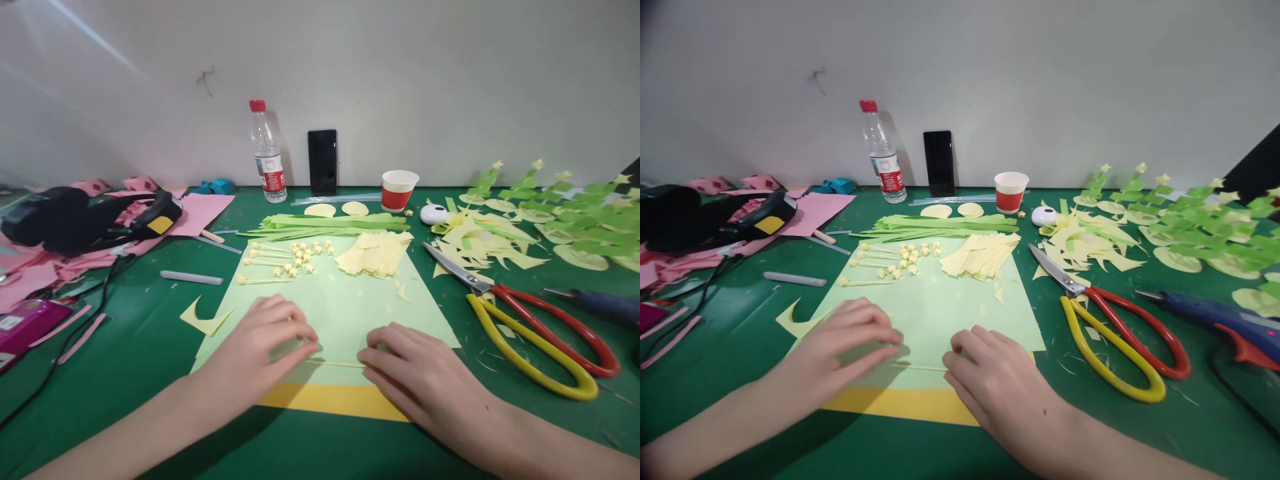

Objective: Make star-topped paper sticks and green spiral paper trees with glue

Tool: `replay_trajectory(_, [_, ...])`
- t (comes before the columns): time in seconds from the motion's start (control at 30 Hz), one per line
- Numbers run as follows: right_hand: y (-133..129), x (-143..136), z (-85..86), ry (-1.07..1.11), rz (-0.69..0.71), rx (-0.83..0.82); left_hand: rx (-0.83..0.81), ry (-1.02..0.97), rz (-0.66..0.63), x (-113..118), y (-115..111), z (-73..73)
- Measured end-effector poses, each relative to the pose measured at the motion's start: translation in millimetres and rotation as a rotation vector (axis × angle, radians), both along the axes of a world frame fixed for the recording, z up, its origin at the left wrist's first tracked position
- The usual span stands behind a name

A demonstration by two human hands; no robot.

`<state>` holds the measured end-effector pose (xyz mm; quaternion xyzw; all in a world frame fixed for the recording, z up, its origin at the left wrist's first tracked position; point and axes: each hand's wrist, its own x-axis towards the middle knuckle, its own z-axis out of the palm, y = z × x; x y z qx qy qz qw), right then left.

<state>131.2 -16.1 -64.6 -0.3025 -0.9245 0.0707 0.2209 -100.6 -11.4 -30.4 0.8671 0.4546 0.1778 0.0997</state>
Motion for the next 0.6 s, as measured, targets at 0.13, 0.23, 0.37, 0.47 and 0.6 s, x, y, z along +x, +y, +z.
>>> replay_trajectory(0.13, [3, 0, -3.1, 0.013, 0.005, -0.016, 0.202, 0.016, 0.223, -43, 11, 16.7])
replay_trajectory(0.23, [3, 0, -3.1, 0.021, 0.005, -0.027, 0.225, 0.041, 0.352, -72, 20, 15.9])
replay_trajectory(0.37, [2, 0, -3.7, 0.024, -0.003, -0.028, 0.168, 0.076, 0.38, -88, 28, 1.9])
replay_trajectory(0.47, [1, 1, -5.0, 0.031, -0.003, -0.02, 0.134, 0.101, 0.363, -93, 33, -4.3])
replay_trajectory(0.6, [3, 0, -6.4, 0.042, -0.003, -0.011, 0.079, 0.114, 0.326, -95, 36, -5.2])
